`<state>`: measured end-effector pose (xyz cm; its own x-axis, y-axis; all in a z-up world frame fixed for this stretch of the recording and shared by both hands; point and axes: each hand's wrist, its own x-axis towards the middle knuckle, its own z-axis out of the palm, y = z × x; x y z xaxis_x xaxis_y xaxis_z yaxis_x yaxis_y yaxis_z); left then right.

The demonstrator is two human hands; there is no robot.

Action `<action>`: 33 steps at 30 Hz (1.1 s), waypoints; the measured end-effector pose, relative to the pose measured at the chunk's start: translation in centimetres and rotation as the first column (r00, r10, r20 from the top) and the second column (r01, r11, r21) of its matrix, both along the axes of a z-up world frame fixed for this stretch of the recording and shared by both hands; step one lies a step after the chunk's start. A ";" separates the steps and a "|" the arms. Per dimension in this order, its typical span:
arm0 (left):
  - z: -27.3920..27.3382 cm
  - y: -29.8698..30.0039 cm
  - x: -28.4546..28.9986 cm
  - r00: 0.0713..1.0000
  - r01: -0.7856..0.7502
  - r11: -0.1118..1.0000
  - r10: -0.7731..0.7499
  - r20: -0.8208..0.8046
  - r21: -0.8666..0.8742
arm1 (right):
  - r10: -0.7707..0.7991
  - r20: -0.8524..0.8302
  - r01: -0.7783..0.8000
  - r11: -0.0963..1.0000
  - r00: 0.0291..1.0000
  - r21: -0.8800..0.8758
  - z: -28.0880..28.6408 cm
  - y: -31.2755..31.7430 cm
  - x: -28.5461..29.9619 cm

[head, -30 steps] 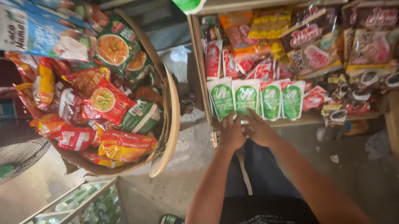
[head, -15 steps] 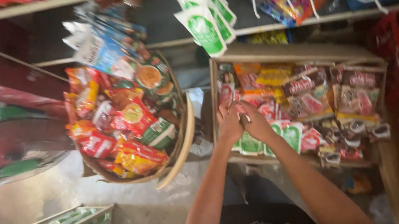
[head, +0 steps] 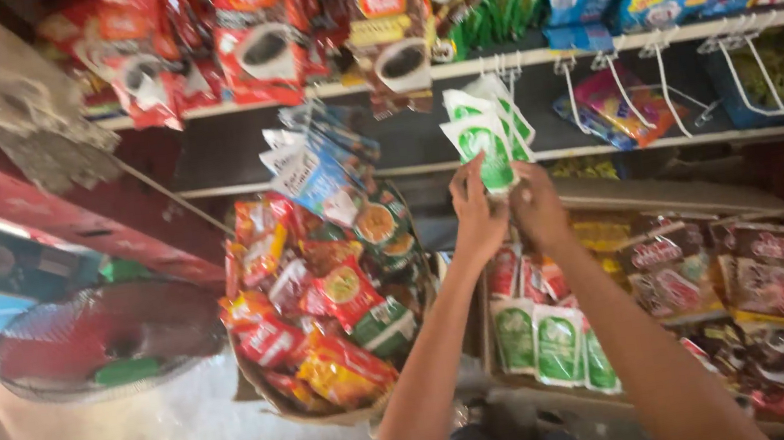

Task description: The recorder is restocking various food packets from a box and a basket onto wire shelves in a grocery store.

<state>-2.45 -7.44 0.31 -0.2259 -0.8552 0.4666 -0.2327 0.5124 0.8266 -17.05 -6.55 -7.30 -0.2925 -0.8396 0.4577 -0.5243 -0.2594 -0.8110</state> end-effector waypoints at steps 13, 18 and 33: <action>0.4 -3.7 1.6 0.931 0.363 0.927 -0.364 -0.009 0.095 | -0.017 0.228 -0.057 0.948 0.973 0.313 -1.7 -5.1 -1.0; -7.3 -6.6 1.7 0.988 0.011 0.967 -0.050 0.144 0.255 | -0.038 0.361 -0.094 0.936 0.932 0.339 -3.1 -5.8 -0.5; -4.7 -1.9 3.7 0.953 0.239 0.791 -0.079 -0.294 0.563 | 0.063 0.786 -0.505 0.797 0.615 0.331 1.2 0.4 0.5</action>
